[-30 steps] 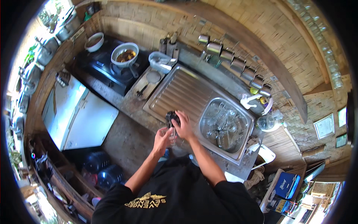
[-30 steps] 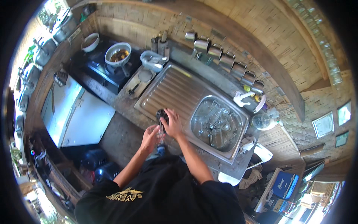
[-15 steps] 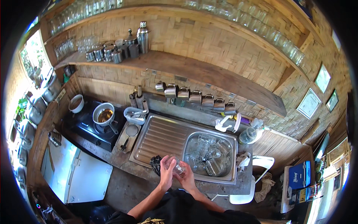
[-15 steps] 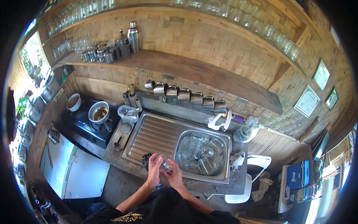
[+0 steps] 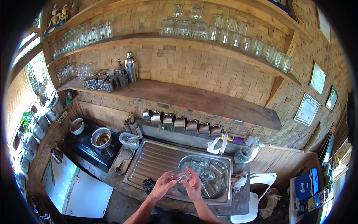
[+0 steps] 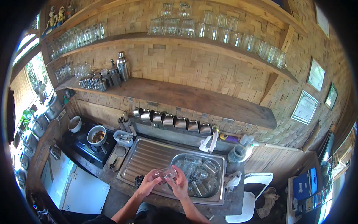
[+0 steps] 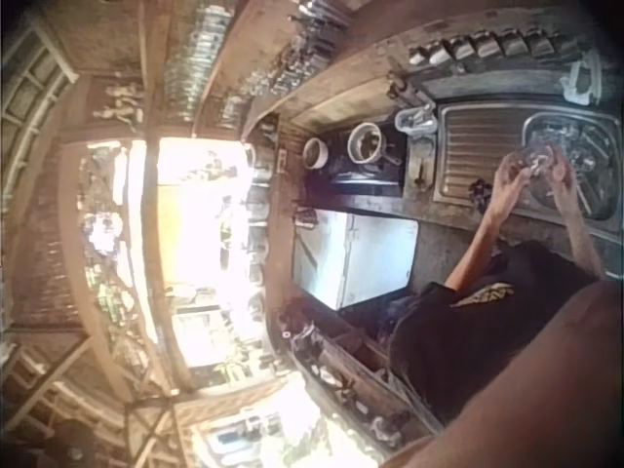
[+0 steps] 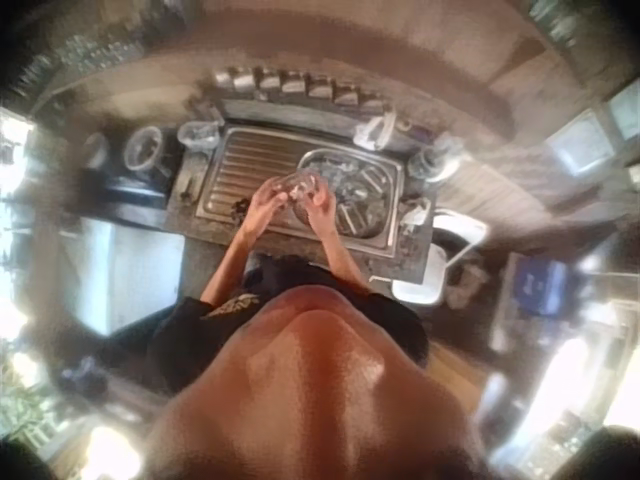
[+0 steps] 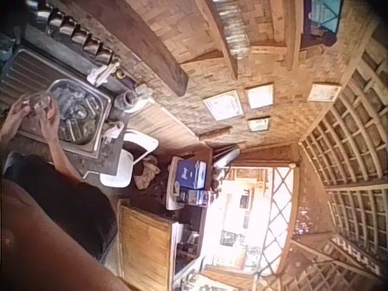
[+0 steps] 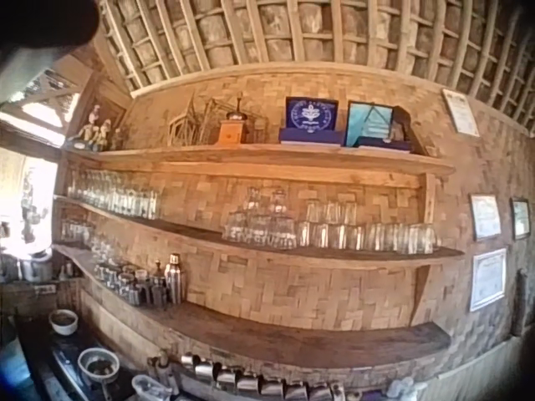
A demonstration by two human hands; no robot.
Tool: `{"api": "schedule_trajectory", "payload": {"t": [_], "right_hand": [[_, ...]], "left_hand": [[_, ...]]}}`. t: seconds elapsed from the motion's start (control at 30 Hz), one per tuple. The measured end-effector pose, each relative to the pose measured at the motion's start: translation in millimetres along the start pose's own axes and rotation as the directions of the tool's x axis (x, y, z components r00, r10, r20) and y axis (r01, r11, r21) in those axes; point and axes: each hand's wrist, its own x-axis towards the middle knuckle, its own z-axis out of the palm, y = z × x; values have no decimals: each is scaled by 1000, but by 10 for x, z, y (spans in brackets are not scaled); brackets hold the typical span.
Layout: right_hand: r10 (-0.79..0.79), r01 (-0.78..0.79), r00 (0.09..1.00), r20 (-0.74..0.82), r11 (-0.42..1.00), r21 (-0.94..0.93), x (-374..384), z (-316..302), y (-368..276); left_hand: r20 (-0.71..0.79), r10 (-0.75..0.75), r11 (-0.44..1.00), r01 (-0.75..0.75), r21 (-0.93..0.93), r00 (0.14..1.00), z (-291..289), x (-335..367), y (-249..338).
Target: Drying washed glasses with a cloth and stacking them on an overhead wooden shelf.
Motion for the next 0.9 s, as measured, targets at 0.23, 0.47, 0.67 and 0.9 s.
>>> {"api": "schedule_trajectory", "payload": {"t": [0.23, 0.47, 0.67, 0.9], "right_hand": [[-95, 115, 987, 131, 980, -160, 561, 423, -290], [-419, 463, 883, 209, 851, -247, 1512, 1074, -805], [-744, 774, 607, 281, 471, -424, 2462, 1830, -1493], [-912, 737, 237, 335, -56, -673, 3769, 2447, -2312]], "left_hand": [[25, 353, 920, -342, -189, 935, 1, 497, 470], [245, 636, 603, -669, 433, 732, -396, 1327, 1593], [204, 851, 366, -824, 432, 485, -300, 1751, 2939], [179, 974, 38, -872, 488, 142, -157, 2863, 4166]]}}
